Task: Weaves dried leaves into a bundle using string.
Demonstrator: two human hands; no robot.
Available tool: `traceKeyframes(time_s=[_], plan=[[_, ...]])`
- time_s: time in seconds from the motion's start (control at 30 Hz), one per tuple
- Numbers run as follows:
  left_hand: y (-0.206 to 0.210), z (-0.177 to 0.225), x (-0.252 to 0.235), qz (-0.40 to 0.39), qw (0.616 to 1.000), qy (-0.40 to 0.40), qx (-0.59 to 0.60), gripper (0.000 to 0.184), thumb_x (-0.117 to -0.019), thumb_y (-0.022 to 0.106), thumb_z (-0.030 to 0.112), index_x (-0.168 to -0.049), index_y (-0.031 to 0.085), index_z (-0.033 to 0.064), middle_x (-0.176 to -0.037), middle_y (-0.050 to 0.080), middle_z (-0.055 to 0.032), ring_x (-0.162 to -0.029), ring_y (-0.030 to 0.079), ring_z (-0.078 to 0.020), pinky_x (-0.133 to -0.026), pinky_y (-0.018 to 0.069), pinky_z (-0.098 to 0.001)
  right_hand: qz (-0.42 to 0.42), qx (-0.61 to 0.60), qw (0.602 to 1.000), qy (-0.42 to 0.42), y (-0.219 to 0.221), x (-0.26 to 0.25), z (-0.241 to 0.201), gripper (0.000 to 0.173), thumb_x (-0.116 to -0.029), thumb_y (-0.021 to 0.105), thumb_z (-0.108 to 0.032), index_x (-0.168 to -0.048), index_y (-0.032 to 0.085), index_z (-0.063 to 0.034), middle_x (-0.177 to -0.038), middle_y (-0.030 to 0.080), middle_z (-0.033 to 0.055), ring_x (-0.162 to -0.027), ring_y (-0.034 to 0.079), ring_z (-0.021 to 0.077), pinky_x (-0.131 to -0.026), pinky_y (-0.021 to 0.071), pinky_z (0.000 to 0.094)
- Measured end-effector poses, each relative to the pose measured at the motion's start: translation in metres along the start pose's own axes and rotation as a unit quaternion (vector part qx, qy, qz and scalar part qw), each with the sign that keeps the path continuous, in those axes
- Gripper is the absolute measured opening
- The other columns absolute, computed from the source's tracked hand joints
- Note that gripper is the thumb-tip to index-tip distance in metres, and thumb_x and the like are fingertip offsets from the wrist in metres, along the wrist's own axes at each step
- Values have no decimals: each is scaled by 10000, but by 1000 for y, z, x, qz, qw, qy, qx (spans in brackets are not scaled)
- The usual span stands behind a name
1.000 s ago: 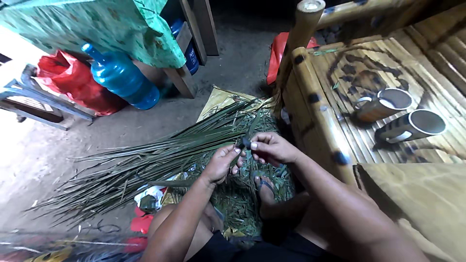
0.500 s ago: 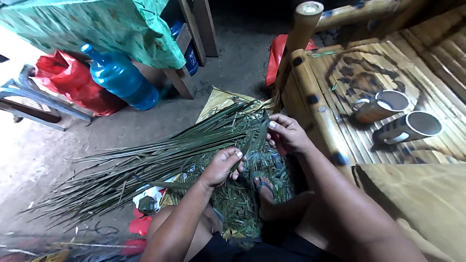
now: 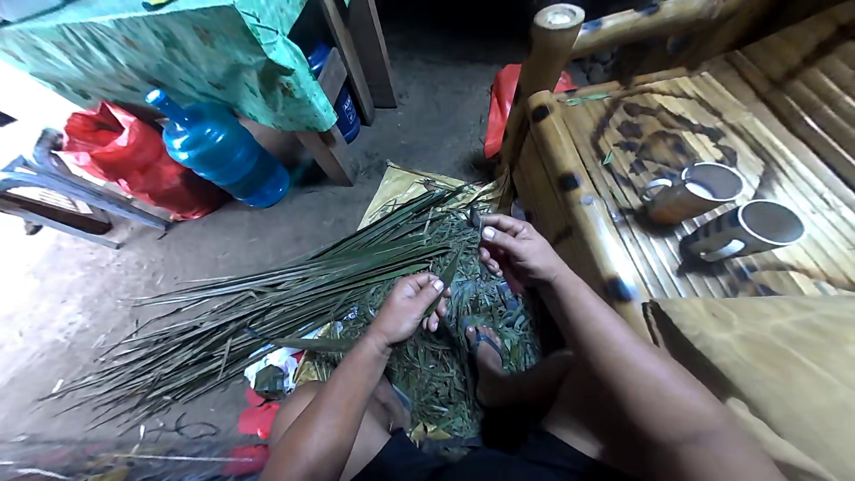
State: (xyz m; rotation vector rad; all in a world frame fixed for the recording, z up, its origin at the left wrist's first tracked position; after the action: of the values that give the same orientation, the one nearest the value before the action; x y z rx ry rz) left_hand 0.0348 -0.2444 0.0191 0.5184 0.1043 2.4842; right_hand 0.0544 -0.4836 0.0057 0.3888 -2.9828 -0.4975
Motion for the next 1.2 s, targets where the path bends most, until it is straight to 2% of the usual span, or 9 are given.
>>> traceKeyframes(time_s=[0.13, 0.3, 0.43, 0.5, 0.63, 0.83, 0.9, 1.0, 1.2], plan=[[0, -1, -1, 4, 999, 12, -36, 247, -1092, 427, 133, -1057, 629, -4, -735, 667, -23, -533, 598, -72, -509, 529, -210, -58, 39, 997, 41, 9, 1, 5, 288, -1046, 531, -210, -1272, 647, -73, -725, 644, 16, -554, 584, 75, -533, 525, 230], [1, -2, 1, 13, 999, 8, -28, 247, -1094, 430, 130, -1061, 628, -15, -730, 671, -36, -535, 609, -89, -520, 543, -225, 114, 31, 993, 23, -19, 1, -9, 302, -1087, 472, -272, -1333, 593, -146, -733, 624, 15, -495, 549, 68, -452, 505, 213], [2, -1, -2, 14, 999, 15, -31, 264, -1103, 420, 133, -1112, 625, -34, -795, 720, -67, -605, 680, -127, -587, 598, -262, -2, 31, 998, 49, 6, 4, -2, 361, -1048, 492, -235, -1377, 564, -108, -725, 644, 33, -533, 595, 97, -508, 539, 251], [3, -2, -3, 6, 999, 24, -36, 272, -1104, 416, 132, -1126, 623, -43, -847, 741, -89, -676, 721, -161, -658, 631, -304, -46, 32, 997, 58, 21, 5, 9, 299, -1046, 527, -210, -1289, 630, -69, -728, 646, 28, -563, 594, 90, -539, 532, 244], [3, -6, -4, -9, 997, 39, -71, 271, -1101, 412, 120, -1144, 617, -52, -976, 745, -115, -835, 750, -198, -804, 644, -360, 3, 21, 1000, 22, 15, 1, 9, 253, -1056, 520, -194, -1233, 663, -84, -713, 637, 30, -530, 571, 84, -516, 526, 239], [3, -7, -5, 6, 995, 50, -80, 280, -1106, 400, 127, -1150, 620, -42, -926, 747, -99, -711, 730, -165, -681, 637, -307, -64, 43, 995, 63, 21, 4, 7, 397, -1042, 523, -204, -1421, 544, -89, -757, 647, 57, -570, 605, 105, -539, 546, 252], [3, -7, -6, 8, 995, 55, -79, 273, -1103, 415, 128, -1128, 627, -42, -909, 746, -106, -705, 730, -171, -681, 639, -317, -96, 45, 992, 64, 29, 4, 14, 325, -1050, 542, -190, -1339, 603, -55, -758, 652, 61, -583, 602, 103, -557, 540, 247], [2, -7, -7, 6, 992, 68, -110, 253, -1090, 448, 128, -1172, 617, -42, -958, 752, -96, -806, 743, -175, -789, 635, -338, -59, 58, 996, 34, 29, 3, 13, 208, -1041, 552, -185, -1133, 666, -36, -734, 650, 44, -566, 591, 93, -541, 529, 241], [-1, -15, -9, 17, 965, 117, -233, 284, -1087, 438, 146, -1162, 652, -24, -982, 756, -62, -888, 740, -136, -871, 619, -327, 71, 50, 996, -4, 7, 1, -3, 223, -1070, 516, -220, -1192, 640, -82, -740, 644, 52, -527, 586, 104, -491, 538, 247]])
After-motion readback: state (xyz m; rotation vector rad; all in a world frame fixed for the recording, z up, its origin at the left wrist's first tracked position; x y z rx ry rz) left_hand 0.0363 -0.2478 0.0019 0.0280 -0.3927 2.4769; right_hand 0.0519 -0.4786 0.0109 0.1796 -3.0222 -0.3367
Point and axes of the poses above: each hand's wrist, its own x-axis away from the middle knuckle, its own y-axis out of the palm, z = x × y, the point moved 2 cm from there along -x, towards the middle knuckle
